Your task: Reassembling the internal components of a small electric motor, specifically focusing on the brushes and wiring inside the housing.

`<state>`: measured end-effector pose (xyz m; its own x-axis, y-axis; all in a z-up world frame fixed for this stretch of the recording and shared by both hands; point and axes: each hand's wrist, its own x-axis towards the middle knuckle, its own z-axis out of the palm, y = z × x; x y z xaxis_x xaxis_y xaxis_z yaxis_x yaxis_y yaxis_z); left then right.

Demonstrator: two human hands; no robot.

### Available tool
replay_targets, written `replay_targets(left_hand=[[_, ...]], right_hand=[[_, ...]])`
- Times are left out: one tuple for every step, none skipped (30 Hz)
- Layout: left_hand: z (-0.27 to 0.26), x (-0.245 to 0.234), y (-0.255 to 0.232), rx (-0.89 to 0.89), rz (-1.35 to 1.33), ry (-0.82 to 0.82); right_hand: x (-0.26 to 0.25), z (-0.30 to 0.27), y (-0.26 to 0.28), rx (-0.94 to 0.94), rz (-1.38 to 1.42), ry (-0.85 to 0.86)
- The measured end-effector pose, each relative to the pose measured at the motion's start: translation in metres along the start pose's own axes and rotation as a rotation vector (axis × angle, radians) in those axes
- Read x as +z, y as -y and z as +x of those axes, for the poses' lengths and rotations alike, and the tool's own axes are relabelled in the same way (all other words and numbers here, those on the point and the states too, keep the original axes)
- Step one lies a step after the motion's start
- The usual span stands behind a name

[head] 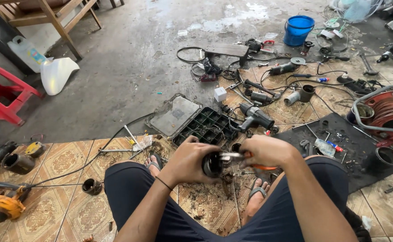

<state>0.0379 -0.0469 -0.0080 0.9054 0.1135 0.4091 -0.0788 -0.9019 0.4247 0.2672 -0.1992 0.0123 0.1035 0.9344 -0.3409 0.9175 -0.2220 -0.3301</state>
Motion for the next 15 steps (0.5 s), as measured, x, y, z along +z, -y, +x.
replay_targets(left_hand=[[-0.003, 0.0, -0.001, 0.039, 0.038, 0.064], [-0.003, -0.002, -0.002, 0.036, 0.035, 0.065], [-0.002, -0.005, -0.002, 0.02, 0.003, 0.058], [-0.001, -0.008, -0.002, 0.003, -0.029, 0.051], [-0.002, -0.013, -0.002, 0.003, -0.032, 0.053], [-0.004, -0.018, -0.002, -0.016, -0.049, -0.005], [-0.009, -0.021, -0.002, -0.041, -0.067, -0.068], [-0.011, -0.028, -0.008, -0.045, -0.071, -0.071], [-0.011, -0.035, -0.014, -0.079, 0.01, -0.151], [-0.011, -0.042, -0.02, -0.113, 0.09, -0.231], [-0.012, -0.043, -0.02, -0.112, 0.087, -0.233], [-0.012, -0.045, -0.02, -0.131, 0.09, -0.26], [-0.015, -0.046, -0.021, -0.158, 0.095, -0.286], [-0.016, -0.046, -0.021, -0.163, 0.092, -0.288], [-0.016, -0.046, -0.022, -0.161, 0.108, -0.287]], right_hand=[[-0.001, -0.005, -0.002, 0.025, -0.02, -0.004], [-0.001, -0.007, -0.006, 0.025, -0.019, 0.0], [-0.001, -0.01, -0.012, 0.075, -0.007, -0.025], [-0.002, -0.014, -0.017, 0.126, 0.005, -0.051], [-0.01, -0.027, -0.009, 0.129, 0.006, -0.049], [-0.019, -0.041, -0.001, 0.179, 0.013, -0.061], [-0.027, -0.054, 0.008, 0.226, 0.015, -0.069], [-0.027, -0.065, 0.018, 0.226, 0.011, -0.064], [-0.029, -0.076, 0.028, 0.298, 0.078, -0.072], [-0.031, -0.087, 0.038, 0.371, 0.146, -0.081], [-0.013, -0.096, 0.038, 0.375, 0.143, -0.081], [0.006, -0.105, 0.037, 0.376, 0.175, -0.087], [0.026, -0.113, 0.037, 0.374, 0.208, -0.088], [0.055, -0.116, 0.034, 0.374, 0.205, -0.082], [0.083, -0.119, 0.031, 0.336, 0.107, 0.157]])
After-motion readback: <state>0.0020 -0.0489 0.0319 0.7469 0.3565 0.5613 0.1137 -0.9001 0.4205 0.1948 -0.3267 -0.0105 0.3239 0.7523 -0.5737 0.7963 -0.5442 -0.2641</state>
